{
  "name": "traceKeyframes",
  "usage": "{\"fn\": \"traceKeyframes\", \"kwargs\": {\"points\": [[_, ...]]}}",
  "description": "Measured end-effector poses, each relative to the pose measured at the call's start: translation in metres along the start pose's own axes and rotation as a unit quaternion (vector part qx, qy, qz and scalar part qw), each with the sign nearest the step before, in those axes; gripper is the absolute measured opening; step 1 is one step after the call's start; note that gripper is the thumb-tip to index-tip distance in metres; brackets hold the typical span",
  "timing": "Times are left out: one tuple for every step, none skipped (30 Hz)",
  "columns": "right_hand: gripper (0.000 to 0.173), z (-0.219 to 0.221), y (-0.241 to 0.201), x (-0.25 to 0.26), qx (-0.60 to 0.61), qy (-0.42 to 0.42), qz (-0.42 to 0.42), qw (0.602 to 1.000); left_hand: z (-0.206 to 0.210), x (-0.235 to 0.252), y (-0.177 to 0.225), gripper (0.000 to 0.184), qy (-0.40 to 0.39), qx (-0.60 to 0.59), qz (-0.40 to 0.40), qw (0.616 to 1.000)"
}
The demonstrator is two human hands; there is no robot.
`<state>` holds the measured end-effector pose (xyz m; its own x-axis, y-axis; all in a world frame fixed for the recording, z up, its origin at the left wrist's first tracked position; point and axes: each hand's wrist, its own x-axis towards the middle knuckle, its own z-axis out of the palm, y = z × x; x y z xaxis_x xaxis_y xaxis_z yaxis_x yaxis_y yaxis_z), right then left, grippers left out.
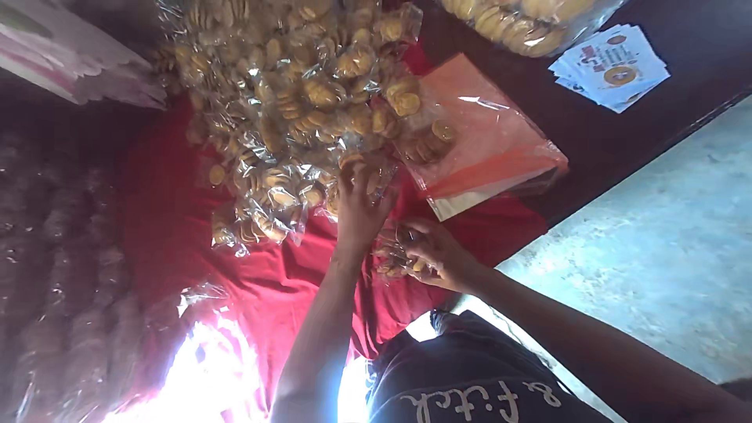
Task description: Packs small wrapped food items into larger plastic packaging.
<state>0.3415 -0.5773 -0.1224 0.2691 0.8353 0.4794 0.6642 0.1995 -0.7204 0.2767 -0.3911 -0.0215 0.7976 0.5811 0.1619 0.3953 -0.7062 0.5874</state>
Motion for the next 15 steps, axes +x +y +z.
{"fn": "traceKeyframes", "kwargs": {"points": [[0.034, 0.000, 0.001, -0.001, 0.001, -0.002, -0.003, 1.000, 0.010, 0.015, -0.002, 0.075, -0.032, 0.101, -0.025, 0.994], [0.034, 0.001, 0.002, -0.001, 0.001, -0.002, -0.008, 1.000, 0.022, 0.028, -0.007, 0.087, -0.055, 0.167, -0.040, 0.984], [0.033, 0.001, 0.003, -0.001, 0.005, 0.001, -0.011, 1.000, 0.030, 0.036, -0.016, 0.087, -0.055, 0.198, -0.039, 0.978], [0.033, 0.000, 0.003, -0.001, 0.009, 0.004, -0.015, 1.000, 0.034, 0.041, -0.026, 0.076, -0.030, 0.194, -0.029, 0.980], [0.033, -0.001, 0.003, -0.001, 0.015, 0.005, -0.017, 1.000, 0.031, 0.042, -0.035, 0.061, 0.002, 0.152, -0.018, 0.988], [0.034, -0.001, 0.004, -0.003, 0.016, 0.008, -0.018, 1.000, 0.023, 0.038, -0.044, 0.050, 0.027, 0.079, -0.015, 0.996], [0.035, -0.002, 0.004, -0.005, 0.020, 0.012, -0.018, 1.000, 0.012, 0.030, -0.054, 0.042, 0.044, -0.020, -0.025, 0.998], [0.034, -0.002, 0.005, -0.006, 0.026, 0.014, -0.016, 0.999, -0.001, 0.017, -0.064, 0.033, 0.056, -0.141, -0.048, 0.987], [0.034, -0.002, 0.005, -0.007, 0.027, 0.013, -0.014, 0.999, -0.013, 0.002, -0.074, 0.032, 0.062, -0.273, -0.079, 0.957], [0.034, -0.002, 0.005, -0.008, 0.027, 0.013, -0.011, 0.999, -0.024, -0.014, -0.084, 0.037, 0.070, -0.396, -0.120, 0.908], [0.034, -0.002, 0.006, -0.008, 0.030, 0.012, -0.009, 0.999, -0.035, -0.029, -0.090, 0.040, 0.073, -0.482, -0.166, 0.857], [0.034, -0.002, 0.006, -0.007, 0.031, 0.009, -0.008, 0.999, -0.043, -0.041, -0.094, 0.042, 0.063, -0.514, -0.202, 0.831], [0.034, -0.002, 0.007, -0.006, 0.032, 0.005, -0.010, 0.999, -0.049, -0.051, -0.099, 0.052, 0.018, -0.500, -0.209, 0.840], [0.035, -0.002, 0.009, -0.006, 0.035, 0.000, -0.011, 0.999, -0.053, -0.057, -0.099, 0.072, -0.052, -0.442, -0.198, 0.873], [0.035, -0.001, 0.009, -0.006, 0.038, -0.004, -0.010, 0.999, -0.054, -0.057, -0.091, 0.076, -0.126, -0.347, -0.192, 0.909]]}}
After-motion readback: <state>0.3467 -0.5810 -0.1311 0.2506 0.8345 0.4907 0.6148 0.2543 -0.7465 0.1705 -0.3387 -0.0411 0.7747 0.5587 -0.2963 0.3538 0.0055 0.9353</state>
